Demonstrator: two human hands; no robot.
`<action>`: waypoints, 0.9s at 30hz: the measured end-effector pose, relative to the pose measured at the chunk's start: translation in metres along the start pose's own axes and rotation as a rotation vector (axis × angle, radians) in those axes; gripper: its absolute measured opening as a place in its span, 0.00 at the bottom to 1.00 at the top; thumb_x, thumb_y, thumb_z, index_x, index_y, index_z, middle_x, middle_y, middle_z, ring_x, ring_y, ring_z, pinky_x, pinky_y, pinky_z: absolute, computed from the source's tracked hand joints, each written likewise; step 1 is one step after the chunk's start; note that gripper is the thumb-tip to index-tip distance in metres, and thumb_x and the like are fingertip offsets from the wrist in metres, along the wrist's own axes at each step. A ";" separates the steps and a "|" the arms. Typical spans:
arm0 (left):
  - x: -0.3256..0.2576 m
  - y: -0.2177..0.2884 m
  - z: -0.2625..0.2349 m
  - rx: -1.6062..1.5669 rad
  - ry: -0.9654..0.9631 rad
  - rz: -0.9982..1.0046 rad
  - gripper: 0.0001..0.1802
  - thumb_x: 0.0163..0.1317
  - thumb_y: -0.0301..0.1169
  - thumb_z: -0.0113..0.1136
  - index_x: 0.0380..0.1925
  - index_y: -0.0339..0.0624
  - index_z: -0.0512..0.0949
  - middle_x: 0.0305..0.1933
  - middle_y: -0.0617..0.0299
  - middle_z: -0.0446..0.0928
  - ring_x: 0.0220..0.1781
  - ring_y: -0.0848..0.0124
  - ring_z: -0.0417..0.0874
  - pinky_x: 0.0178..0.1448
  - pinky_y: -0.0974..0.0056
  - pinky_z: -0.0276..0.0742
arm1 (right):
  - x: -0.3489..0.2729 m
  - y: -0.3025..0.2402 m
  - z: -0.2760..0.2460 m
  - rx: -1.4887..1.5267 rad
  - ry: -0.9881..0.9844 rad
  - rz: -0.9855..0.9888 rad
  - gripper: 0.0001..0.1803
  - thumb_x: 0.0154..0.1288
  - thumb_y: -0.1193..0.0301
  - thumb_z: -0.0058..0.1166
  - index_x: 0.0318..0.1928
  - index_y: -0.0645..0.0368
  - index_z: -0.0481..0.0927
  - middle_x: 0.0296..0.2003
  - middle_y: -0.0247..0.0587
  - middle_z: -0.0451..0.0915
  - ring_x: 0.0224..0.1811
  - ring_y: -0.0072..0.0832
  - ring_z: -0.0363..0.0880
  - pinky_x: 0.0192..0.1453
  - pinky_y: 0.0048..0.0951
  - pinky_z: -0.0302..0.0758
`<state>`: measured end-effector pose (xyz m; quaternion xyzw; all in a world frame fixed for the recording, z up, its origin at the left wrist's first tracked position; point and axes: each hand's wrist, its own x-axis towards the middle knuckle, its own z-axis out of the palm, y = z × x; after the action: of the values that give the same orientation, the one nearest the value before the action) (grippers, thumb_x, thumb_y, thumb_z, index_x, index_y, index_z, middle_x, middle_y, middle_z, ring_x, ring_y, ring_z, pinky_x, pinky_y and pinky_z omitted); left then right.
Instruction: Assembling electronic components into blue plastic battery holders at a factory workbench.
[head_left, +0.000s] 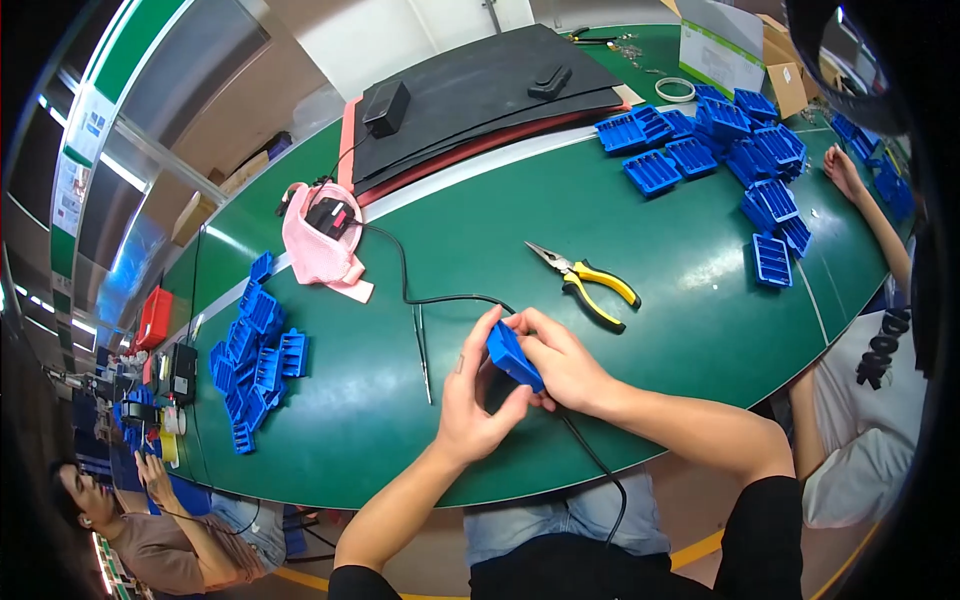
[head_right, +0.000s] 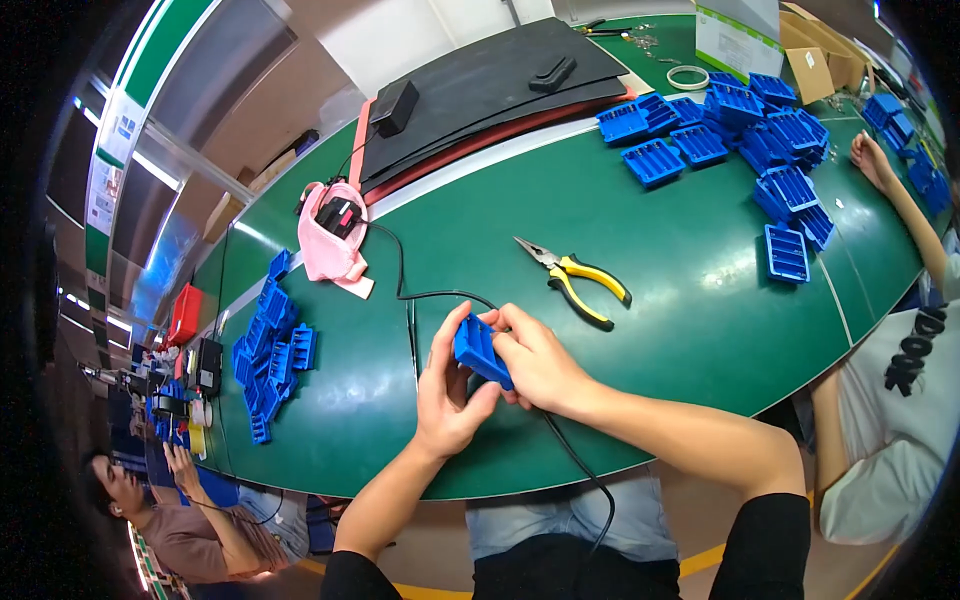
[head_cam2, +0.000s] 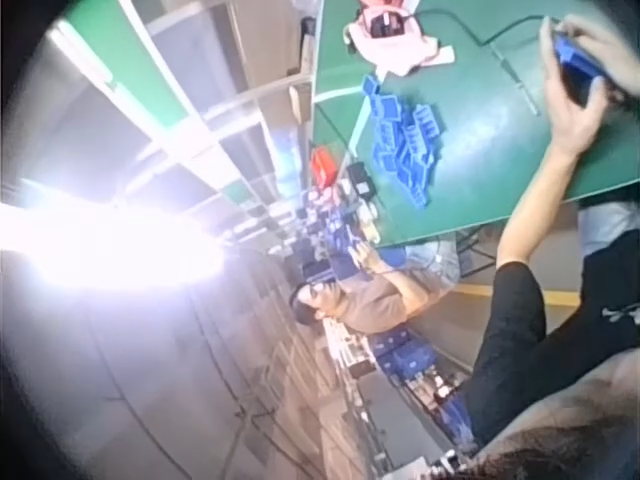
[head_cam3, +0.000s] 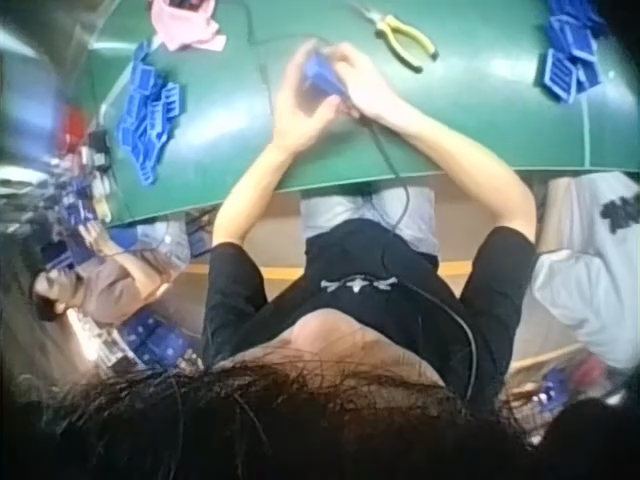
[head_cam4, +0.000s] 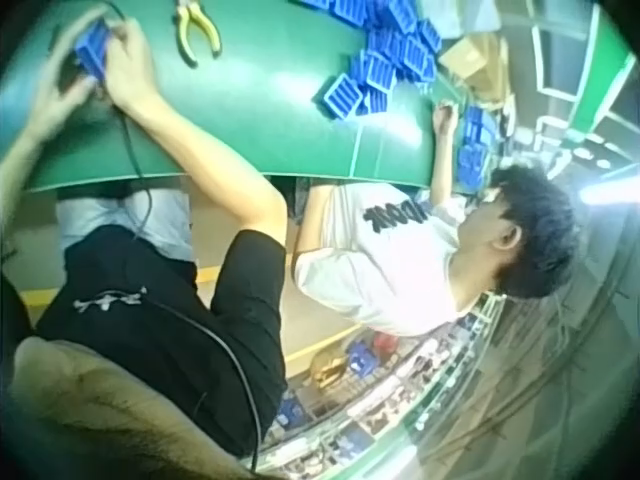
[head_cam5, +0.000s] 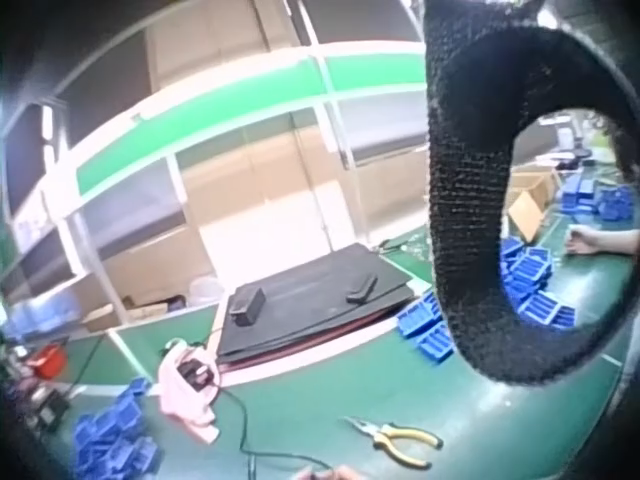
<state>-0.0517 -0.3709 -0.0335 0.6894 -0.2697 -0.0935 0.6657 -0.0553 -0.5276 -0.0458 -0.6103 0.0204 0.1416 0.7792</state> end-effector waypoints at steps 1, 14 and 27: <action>0.000 0.004 -0.003 -0.036 -0.012 -0.035 0.43 0.55 0.18 0.55 0.72 0.35 0.52 0.66 0.45 0.67 0.65 0.60 0.73 0.71 0.56 0.65 | 0.000 0.000 0.000 -0.006 -0.017 0.007 0.13 0.72 0.67 0.36 0.49 0.61 0.68 0.23 0.40 0.74 0.14 0.22 0.70 0.13 0.26 0.65; -0.001 0.000 -0.010 0.027 0.038 0.042 0.37 0.59 0.22 0.54 0.69 0.28 0.59 0.66 0.42 0.69 0.66 0.59 0.73 0.70 0.56 0.67 | -0.004 -0.006 0.001 -0.076 -0.020 0.000 0.11 0.71 0.67 0.36 0.44 0.61 0.68 0.17 0.38 0.72 0.12 0.23 0.70 0.13 0.27 0.65; -0.003 0.000 -0.007 -0.040 0.092 0.010 0.34 0.62 0.28 0.60 0.67 0.28 0.63 0.56 0.50 0.74 0.56 0.66 0.77 0.63 0.60 0.72 | -0.008 -0.013 0.003 -0.116 -0.015 0.005 0.13 0.71 0.69 0.36 0.50 0.62 0.69 0.21 0.40 0.74 0.13 0.23 0.71 0.14 0.27 0.66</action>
<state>-0.0504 -0.3631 -0.0337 0.6783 -0.2402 -0.0636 0.6915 -0.0608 -0.5288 -0.0314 -0.6533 0.0080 0.1488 0.7423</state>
